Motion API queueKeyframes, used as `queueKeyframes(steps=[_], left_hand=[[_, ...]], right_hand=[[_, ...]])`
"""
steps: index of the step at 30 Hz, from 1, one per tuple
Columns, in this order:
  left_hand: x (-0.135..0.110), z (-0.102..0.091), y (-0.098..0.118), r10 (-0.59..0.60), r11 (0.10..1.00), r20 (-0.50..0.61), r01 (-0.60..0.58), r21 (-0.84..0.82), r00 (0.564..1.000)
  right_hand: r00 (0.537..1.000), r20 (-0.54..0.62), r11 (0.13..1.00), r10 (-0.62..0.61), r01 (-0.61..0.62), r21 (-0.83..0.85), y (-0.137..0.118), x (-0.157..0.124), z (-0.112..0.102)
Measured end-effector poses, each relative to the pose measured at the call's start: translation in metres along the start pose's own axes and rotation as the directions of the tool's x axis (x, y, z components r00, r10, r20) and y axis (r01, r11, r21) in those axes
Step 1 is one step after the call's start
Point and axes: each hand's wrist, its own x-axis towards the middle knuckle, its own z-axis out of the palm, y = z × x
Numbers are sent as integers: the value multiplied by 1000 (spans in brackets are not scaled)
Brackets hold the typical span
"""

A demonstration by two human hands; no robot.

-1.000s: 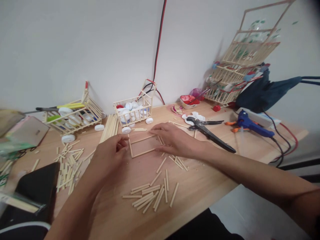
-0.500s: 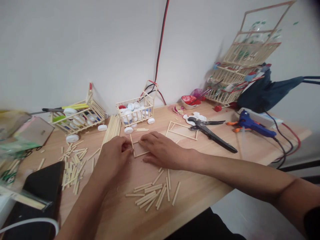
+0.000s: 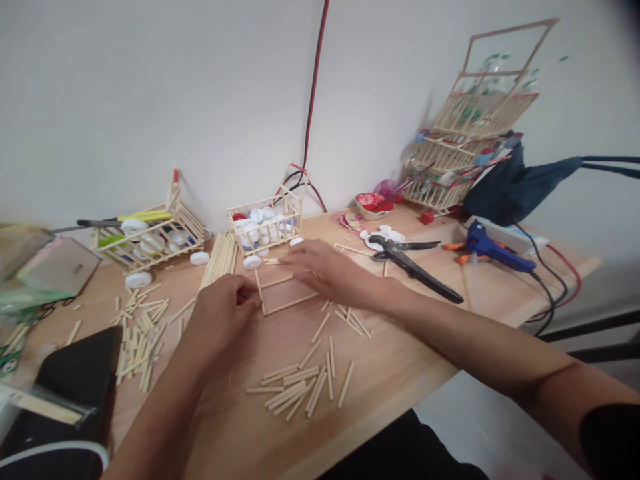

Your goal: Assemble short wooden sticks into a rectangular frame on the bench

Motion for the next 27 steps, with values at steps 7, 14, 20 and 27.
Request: queueKeyframes(steps=[7, 14, 20, 27], left_hand=[[0, 0, 0, -15, 1000, 6, 15, 22, 1000], [1, 1, -2, -14, 999, 5, 14, 42, 1000], [0, 1, -2, 11, 999, -2, -11, 43, 1000], [0, -1, 1, 9, 999, -9, -8, 45, 1000]], right_hand=[[925, 173, 927, 338, -296, -229, 12, -14, -23], [849, 224, 835, 478, -361, -415, -13, -3, -16], [832, 251, 832, 495, -370, -413, -20, 0, -15], [841, 197, 812, 504, -383, -441, -16, -4, -12]])
